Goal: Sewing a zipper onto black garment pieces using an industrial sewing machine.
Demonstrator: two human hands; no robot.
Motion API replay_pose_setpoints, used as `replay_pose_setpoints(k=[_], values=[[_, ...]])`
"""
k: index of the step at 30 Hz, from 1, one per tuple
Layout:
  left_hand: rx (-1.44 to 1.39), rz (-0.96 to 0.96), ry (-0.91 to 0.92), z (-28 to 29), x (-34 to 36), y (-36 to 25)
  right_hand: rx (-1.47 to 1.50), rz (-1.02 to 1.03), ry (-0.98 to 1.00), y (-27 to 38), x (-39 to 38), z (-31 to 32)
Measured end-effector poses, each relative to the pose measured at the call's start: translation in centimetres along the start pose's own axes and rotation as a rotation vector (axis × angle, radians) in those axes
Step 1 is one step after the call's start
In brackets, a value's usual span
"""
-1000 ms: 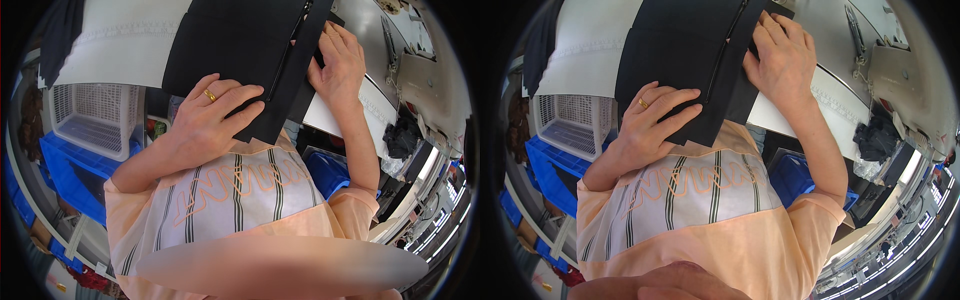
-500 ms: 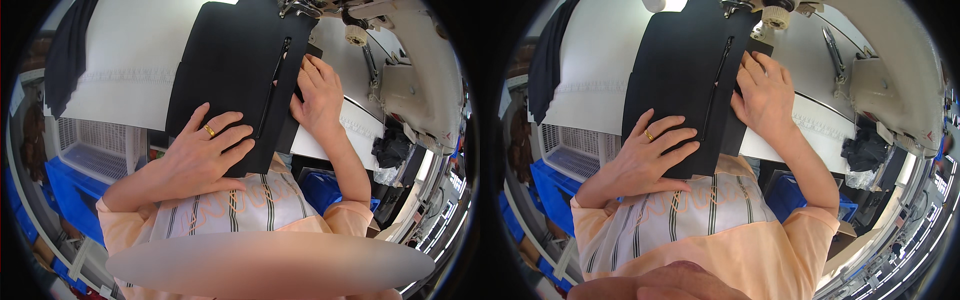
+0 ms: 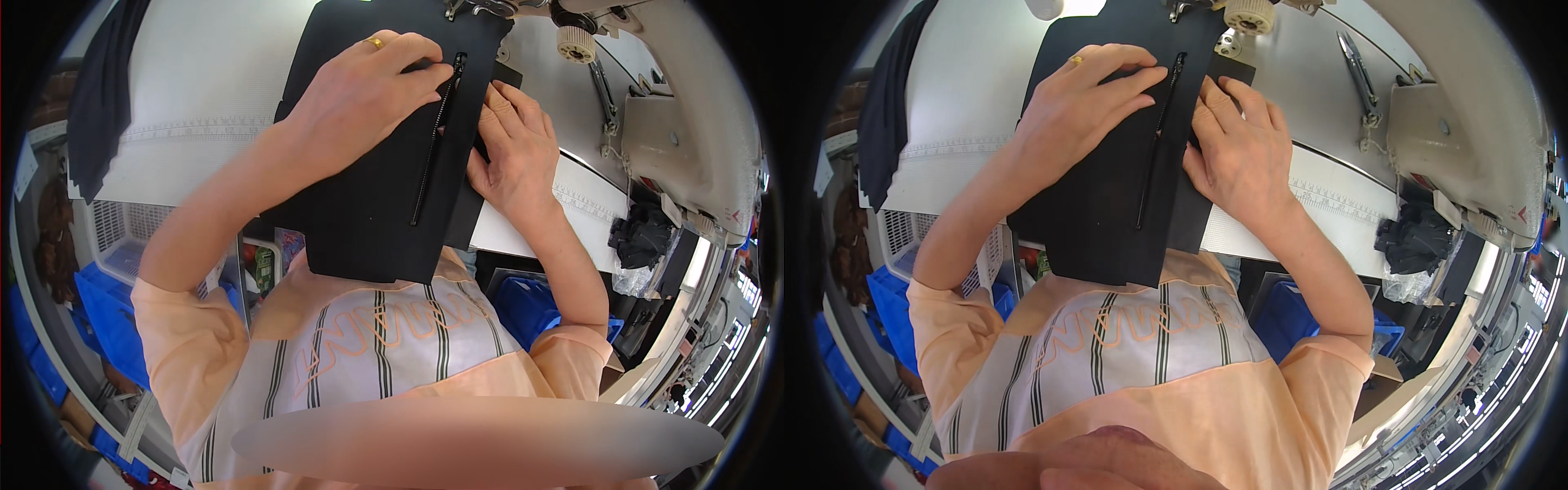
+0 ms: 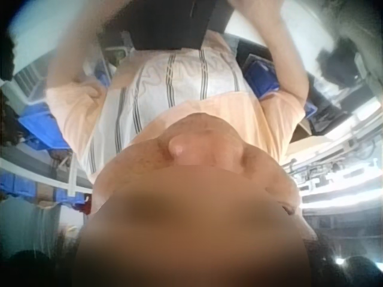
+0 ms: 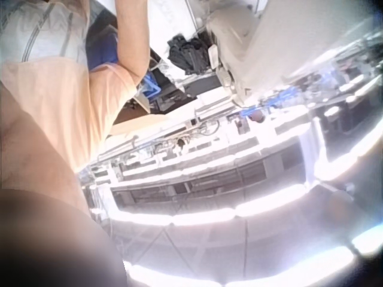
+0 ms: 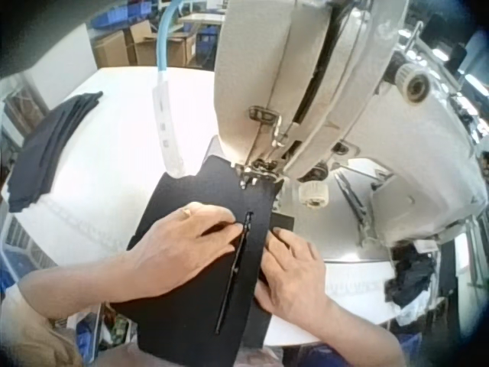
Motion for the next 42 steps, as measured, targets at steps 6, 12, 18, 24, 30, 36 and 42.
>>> replay_pose_setpoints(k=[6,12,18,24,30,36,42], values=[[-0.091,0.039,0.019,-1.1,0.1,0.7,-0.026,-0.01,-0.025,0.3,0.1,-0.2],[-0.099,0.055,0.019,-1.1,0.2,0.7,-0.036,-0.007,-0.032,0.5,0.1,0.1],[-0.084,0.1,0.141,-1.5,0.1,0.9,-0.031,-0.003,-0.021,0.4,0.2,0.0],[0.055,0.06,0.117,-1.4,0.1,1.2,0.029,0.009,-0.028,0.1,0.2,0.2],[0.042,0.082,0.141,-1.4,0.0,1.2,0.015,-0.002,0.006,0.2,0.1,0.2],[0.177,0.048,0.049,-1.4,0.7,1.6,-0.012,0.027,0.004,-0.5,1.0,0.2],[0.137,0.107,0.128,-1.8,1.3,3.0,-0.084,0.052,0.038,-1.6,2.4,-0.1]])
Point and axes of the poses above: each hand's wrist, its own x-axis towards the middle knuckle, its own z-axis out of the back of the hand, y = z × x, the point moved 4 cm from there along x, towards the middle knuckle, and after that the axes turned 10 degrees about y, right-handed, at the moved point
